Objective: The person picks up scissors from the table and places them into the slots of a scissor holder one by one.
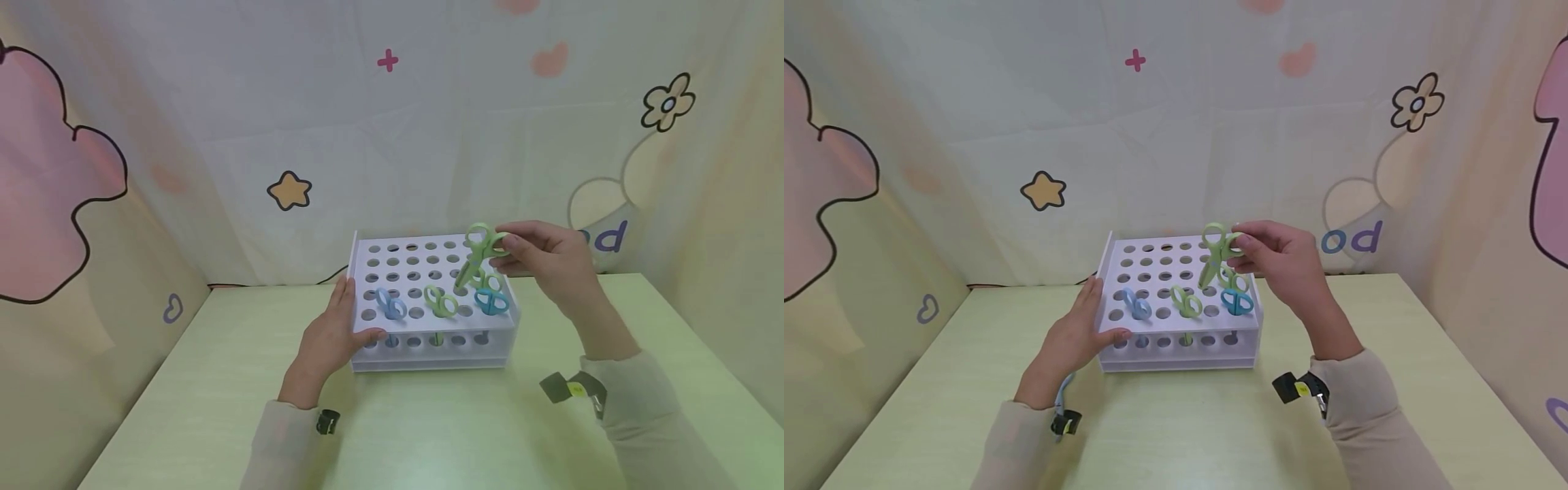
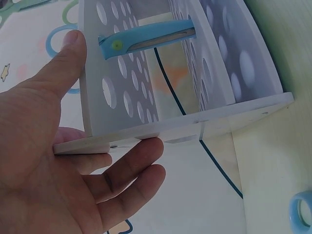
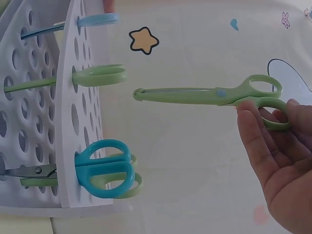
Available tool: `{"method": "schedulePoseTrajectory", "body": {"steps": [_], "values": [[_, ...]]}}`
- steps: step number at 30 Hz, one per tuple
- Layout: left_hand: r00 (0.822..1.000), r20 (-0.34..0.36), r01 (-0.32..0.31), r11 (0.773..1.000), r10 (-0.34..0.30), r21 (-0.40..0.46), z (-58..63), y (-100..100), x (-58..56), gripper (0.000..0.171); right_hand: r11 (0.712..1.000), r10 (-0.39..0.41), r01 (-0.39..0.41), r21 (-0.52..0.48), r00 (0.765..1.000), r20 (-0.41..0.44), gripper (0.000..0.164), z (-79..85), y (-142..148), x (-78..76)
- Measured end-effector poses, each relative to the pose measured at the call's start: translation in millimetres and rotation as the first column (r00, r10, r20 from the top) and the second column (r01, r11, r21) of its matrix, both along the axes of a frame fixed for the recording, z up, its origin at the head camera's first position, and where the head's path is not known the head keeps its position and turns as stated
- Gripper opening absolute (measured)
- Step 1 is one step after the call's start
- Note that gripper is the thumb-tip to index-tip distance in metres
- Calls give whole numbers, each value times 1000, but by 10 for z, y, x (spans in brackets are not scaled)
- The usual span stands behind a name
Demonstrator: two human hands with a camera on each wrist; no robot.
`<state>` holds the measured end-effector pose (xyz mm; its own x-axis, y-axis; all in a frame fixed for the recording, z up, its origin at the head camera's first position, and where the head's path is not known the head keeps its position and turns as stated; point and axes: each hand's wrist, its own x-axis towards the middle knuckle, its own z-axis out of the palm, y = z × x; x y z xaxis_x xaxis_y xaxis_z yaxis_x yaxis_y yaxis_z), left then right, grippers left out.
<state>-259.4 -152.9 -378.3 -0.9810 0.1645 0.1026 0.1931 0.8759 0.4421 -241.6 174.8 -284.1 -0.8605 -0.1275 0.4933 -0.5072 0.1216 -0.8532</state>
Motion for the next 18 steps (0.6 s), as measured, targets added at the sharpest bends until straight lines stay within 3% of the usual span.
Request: {"method": "schedulePoseTrajectory", "body": {"steps": [18], "values": [[1000,2,-6,1000,6,-3,10,5,5,115,994,-40,25,106,990,138,32,-64,-202,-166]]}}
